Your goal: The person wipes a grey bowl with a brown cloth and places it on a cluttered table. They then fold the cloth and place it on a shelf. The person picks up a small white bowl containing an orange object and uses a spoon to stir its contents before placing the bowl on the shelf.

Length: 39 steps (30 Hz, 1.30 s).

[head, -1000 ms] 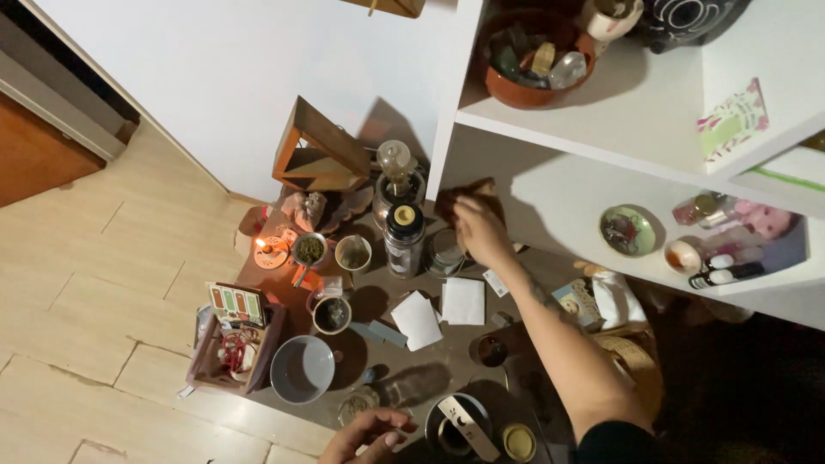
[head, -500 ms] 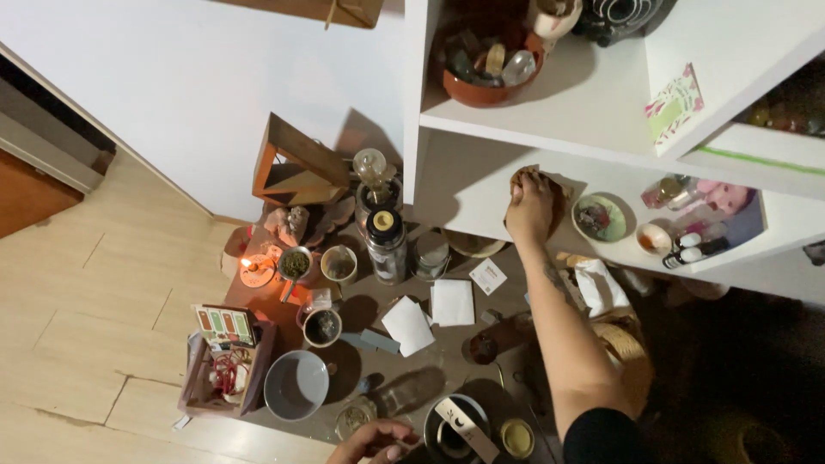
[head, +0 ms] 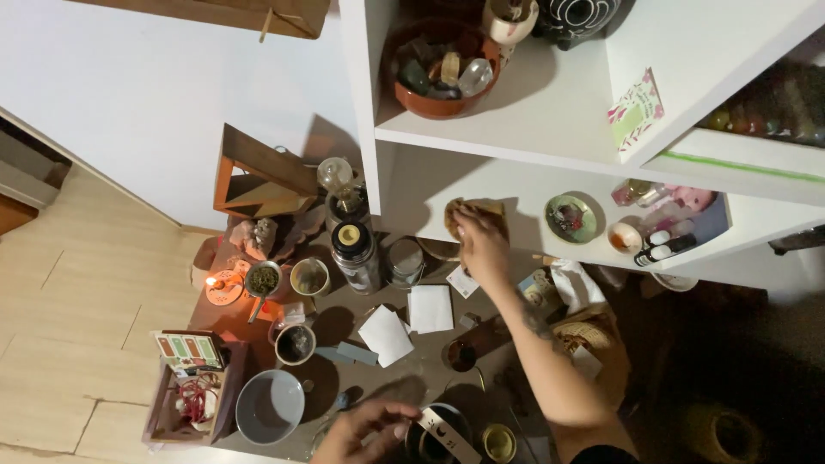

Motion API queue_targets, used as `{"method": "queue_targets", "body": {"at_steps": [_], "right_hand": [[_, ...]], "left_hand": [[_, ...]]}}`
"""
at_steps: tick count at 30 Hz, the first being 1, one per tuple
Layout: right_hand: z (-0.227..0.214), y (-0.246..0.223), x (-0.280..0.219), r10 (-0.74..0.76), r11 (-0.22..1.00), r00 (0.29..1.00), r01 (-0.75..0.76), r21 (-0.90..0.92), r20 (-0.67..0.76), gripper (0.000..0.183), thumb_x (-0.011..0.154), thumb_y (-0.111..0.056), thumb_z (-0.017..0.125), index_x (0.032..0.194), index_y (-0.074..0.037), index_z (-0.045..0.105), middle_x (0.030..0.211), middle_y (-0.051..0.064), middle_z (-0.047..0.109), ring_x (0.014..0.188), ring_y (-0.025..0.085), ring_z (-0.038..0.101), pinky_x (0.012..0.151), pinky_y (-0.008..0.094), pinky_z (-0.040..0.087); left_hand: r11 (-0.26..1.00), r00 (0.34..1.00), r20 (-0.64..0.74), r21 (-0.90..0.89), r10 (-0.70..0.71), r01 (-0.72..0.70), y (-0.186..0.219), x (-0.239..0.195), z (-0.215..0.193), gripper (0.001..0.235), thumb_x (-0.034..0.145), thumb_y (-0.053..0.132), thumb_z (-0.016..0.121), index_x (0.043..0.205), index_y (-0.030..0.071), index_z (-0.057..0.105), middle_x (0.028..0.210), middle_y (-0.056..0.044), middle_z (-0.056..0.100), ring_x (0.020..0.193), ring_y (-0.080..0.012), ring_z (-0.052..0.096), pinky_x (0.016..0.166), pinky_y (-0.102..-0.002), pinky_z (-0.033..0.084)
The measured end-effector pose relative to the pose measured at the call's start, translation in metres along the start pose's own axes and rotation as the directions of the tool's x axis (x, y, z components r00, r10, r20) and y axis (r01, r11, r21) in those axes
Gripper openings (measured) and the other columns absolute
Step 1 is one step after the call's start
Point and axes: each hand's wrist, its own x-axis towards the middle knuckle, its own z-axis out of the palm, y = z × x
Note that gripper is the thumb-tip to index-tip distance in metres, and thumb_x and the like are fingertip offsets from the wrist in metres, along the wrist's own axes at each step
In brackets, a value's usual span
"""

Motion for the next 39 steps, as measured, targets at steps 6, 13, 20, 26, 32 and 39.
{"method": "queue_targets", "body": {"at_steps": [6, 13, 20, 26, 32, 39], "right_hand": [[0.0, 0.065, 0.077, 0.275, 0.958, 0.958, -0.266, 0.111, -0.076, 0.027, 0.091, -0.005, 0.048, 0.114, -0.003, 0.062, 0.111, 0.019, 0.063, 0.093, 0.031, 0.058, 0.074, 0.039, 0.046], [0.04, 0.1, 0.128, 0.168, 0.975, 0.984, -0.158, 0.158, -0.053, 0.036, 0.086, -0.015, 0.049, 0.119, -0.008, 0.06, 0.116, 0.021, 0.059, 0.112, 0.042, 0.05, 0.098, 0.052, 0.037], [0.14, 0.035, 0.165, 0.08, 0.997, 0.996, -0.079, -0.026, 0.03, 0.039, 0.081, -0.02, 0.05, 0.119, -0.015, 0.058, 0.115, 0.013, 0.059, 0.112, 0.035, 0.052, 0.097, 0.047, 0.038], [0.155, 0.061, 0.191, -0.014, 0.979, 0.994, 0.036, -0.201, 0.11, 0.043, 0.076, -0.024, 0.052, 0.119, -0.022, 0.056, 0.114, 0.005, 0.061, 0.111, 0.027, 0.054, 0.096, 0.043, 0.039], [0.138, 0.054, 0.144, -0.072, 0.904, 0.981, 0.141, -0.404, 0.181, 0.047, 0.071, -0.029, 0.053, 0.118, -0.029, 0.055, 0.113, -0.003, 0.062, 0.11, 0.02, 0.057, 0.096, 0.038, 0.041], [0.052, -0.027, 0.021, -0.417, 0.909, 0.9, 0.413, 0.06, 0.129, 0.018, 0.081, -0.007, 0.054, 0.095, -0.015, 0.063, 0.092, 0.003, 0.058, 0.091, 0.027, 0.057, 0.09, 0.04, 0.043]], "left_hand": [[0.737, 0.712, -0.344, 0.575, 0.612, -0.355, 0.114, 0.062, -0.037, 0.03, 0.083, 0.004, 0.061, 0.114, 0.004, 0.058, 0.092, -0.015, 0.066, 0.082, -0.0287, 0.067, 0.07, -0.036, 0.058], [0.394, 0.443, -0.423, 0.905, 0.791, 0.161, 0.137, 0.169, -0.076, 0.042, 0.087, 0.038, 0.061, 0.116, 0.008, 0.058, 0.075, -0.01, 0.067, 0.068, -0.0312, 0.068, 0.057, -0.041, 0.054], [0.279, 0.403, -0.373, 0.921, 0.836, 0.273, 0.126, 0.187, -0.086, 0.03, 0.087, 0.046, 0.056, 0.09, 0.016, 0.054, 0.058, 0.0, 0.057, 0.051, -0.0244, 0.062, 0.048, -0.037, 0.05], [0.284, 0.404, -0.393, 0.91, 0.826, 0.302, 0.123, 0.188, -0.084, 0.028, 0.084, 0.044, 0.058, 0.086, 0.017, 0.052, 0.059, 0.0, 0.057, 0.051, -0.0225, 0.062, 0.05, -0.036, 0.05], [0.225, 0.37, -0.361, 0.905, 0.856, 0.362, 0.121, 0.192, -0.085, 0.032, 0.08, 0.048, 0.06, 0.08, 0.019, 0.047, 0.058, 0.004, 0.054, 0.047, -0.0176, 0.061, 0.047, -0.031, 0.05], [0.308, 0.399, -0.41, 0.904, 0.82, 0.295, 0.125, 0.19, -0.079, 0.031, 0.086, 0.049, 0.054, 0.083, 0.019, 0.046, 0.066, 0.003, 0.057, 0.053, -0.0217, 0.065, 0.05, -0.035, 0.052]]}}
